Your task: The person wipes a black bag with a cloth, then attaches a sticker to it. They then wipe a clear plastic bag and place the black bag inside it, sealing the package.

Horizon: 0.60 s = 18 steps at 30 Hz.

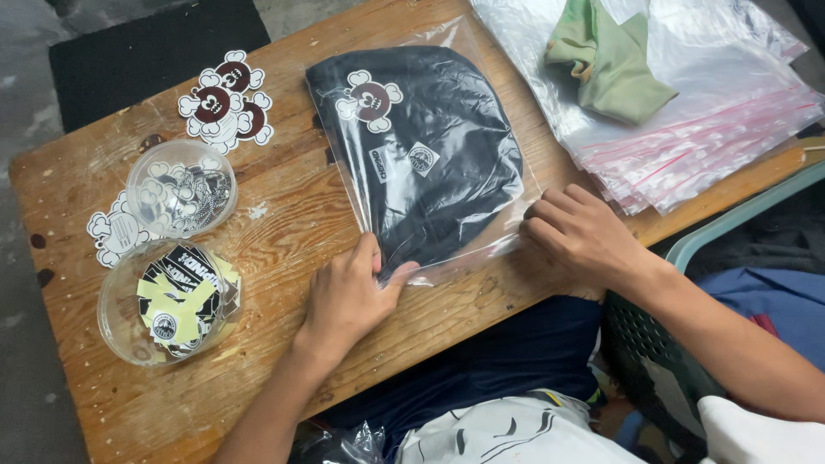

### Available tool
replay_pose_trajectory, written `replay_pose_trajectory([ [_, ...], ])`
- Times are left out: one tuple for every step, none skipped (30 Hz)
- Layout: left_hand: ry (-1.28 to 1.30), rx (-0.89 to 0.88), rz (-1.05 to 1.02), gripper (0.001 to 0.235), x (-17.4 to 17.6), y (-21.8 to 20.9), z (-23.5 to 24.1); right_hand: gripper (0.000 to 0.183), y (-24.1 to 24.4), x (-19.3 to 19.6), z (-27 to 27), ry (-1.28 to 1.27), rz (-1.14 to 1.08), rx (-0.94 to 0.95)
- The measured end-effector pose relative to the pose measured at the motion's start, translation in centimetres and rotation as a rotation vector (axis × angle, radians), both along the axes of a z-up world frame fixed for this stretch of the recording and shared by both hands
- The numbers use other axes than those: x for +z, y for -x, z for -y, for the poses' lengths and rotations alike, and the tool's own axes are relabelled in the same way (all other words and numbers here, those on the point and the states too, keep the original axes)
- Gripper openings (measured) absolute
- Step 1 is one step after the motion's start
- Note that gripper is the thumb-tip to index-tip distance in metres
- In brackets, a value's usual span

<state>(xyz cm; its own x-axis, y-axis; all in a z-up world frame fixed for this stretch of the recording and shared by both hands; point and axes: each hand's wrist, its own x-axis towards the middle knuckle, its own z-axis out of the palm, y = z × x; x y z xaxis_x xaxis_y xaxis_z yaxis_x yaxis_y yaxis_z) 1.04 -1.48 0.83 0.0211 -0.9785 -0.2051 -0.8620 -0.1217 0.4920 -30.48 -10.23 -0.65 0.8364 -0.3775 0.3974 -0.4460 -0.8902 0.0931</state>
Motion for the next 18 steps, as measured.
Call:
replay_pose_trajectory([
  [0.001, -0.003, -0.002, 0.047, 0.0, 0.0, 0.0, 0.021, 0.0, 0.1, 0.0, -0.008, 0.040, 0.023],
  [0.002, -0.005, -0.004, 0.047, 0.0, 0.0, 0.0, 0.026, -0.1, 0.3, 0.0, -0.016, 0.080, 0.047],
  [0.003, -0.005, -0.004, 0.047, 0.0, 0.0, 0.0, 0.026, -0.1, 0.4, 0.0, -0.016, 0.080, 0.047],
  [-0.001, -0.007, 0.004, 0.047, -0.1, 0.0, 0.0, 0.027, -0.2, 0.5, 0.0, -0.006, 0.085, 0.061],
  [-0.005, -0.008, 0.013, 0.047, -0.2, 0.1, -0.1, 0.029, -0.3, 0.7, 0.0, 0.003, 0.089, 0.075],
  [-0.005, -0.008, 0.013, 0.047, -0.2, 0.0, -0.1, 0.029, -0.1, 0.5, 0.1, 0.004, 0.089, 0.076],
  [-0.005, -0.010, 0.011, 0.047, -0.1, 0.0, -0.1, 0.027, 0.0, 0.3, 0.2, -0.002, 0.069, 0.065],
  [-0.007, -0.013, 0.007, 0.046, -0.1, 0.0, -0.1, 0.026, 0.1, 0.1, 0.2, -0.008, 0.049, 0.056],
  [-0.008, -0.011, 0.007, 0.046, -0.1, 0.1, -0.1, 0.026, 0.0, 0.2, 0.1, -0.008, 0.049, 0.057],
  [-0.010, -0.004, -0.005, 0.046, -0.1, 0.1, -0.1, 0.025, -0.1, 0.3, 0.0, 0.006, 0.036, 0.024],
  [-0.013, 0.003, -0.017, 0.046, 0.0, 0.2, 0.0, 0.024, -0.2, 0.5, -0.2, 0.020, 0.023, -0.010],
  [-0.014, 0.004, -0.017, 0.046, 0.0, 0.1, -0.1, 0.024, -0.5, 0.6, -0.2, 0.019, 0.022, -0.008],
  [-0.004, 0.001, -0.012, 0.046, -0.1, 0.1, -0.2, 0.022, -0.7, 0.7, -0.3, 0.022, 0.040, 0.016],
  [0.007, -0.003, -0.007, 0.046, -0.1, 0.1, -0.2, 0.021, -0.9, 0.9, -0.3, 0.026, 0.059, 0.039],
  [0.008, -0.002, -0.008, 0.046, -0.1, 0.1, -0.1, 0.021, -0.9, 0.7, -0.3, 0.026, 0.058, 0.040],
  [0.014, -0.001, -0.016, 0.046, -0.2, 0.1, -0.2, 0.022, -0.9, 0.5, -0.3, 0.020, 0.066, 0.058],
  [0.020, 0.000, -0.024, 0.046, -0.2, 0.1, -0.2, 0.023, -0.9, 0.3, -0.4, 0.015, 0.075, 0.075],
  [0.019, 0.001, -0.024, 0.046, -0.2, 0.2, -0.2, 0.023, -0.9, 0.2, -0.3, 0.014, 0.075, 0.076],
])
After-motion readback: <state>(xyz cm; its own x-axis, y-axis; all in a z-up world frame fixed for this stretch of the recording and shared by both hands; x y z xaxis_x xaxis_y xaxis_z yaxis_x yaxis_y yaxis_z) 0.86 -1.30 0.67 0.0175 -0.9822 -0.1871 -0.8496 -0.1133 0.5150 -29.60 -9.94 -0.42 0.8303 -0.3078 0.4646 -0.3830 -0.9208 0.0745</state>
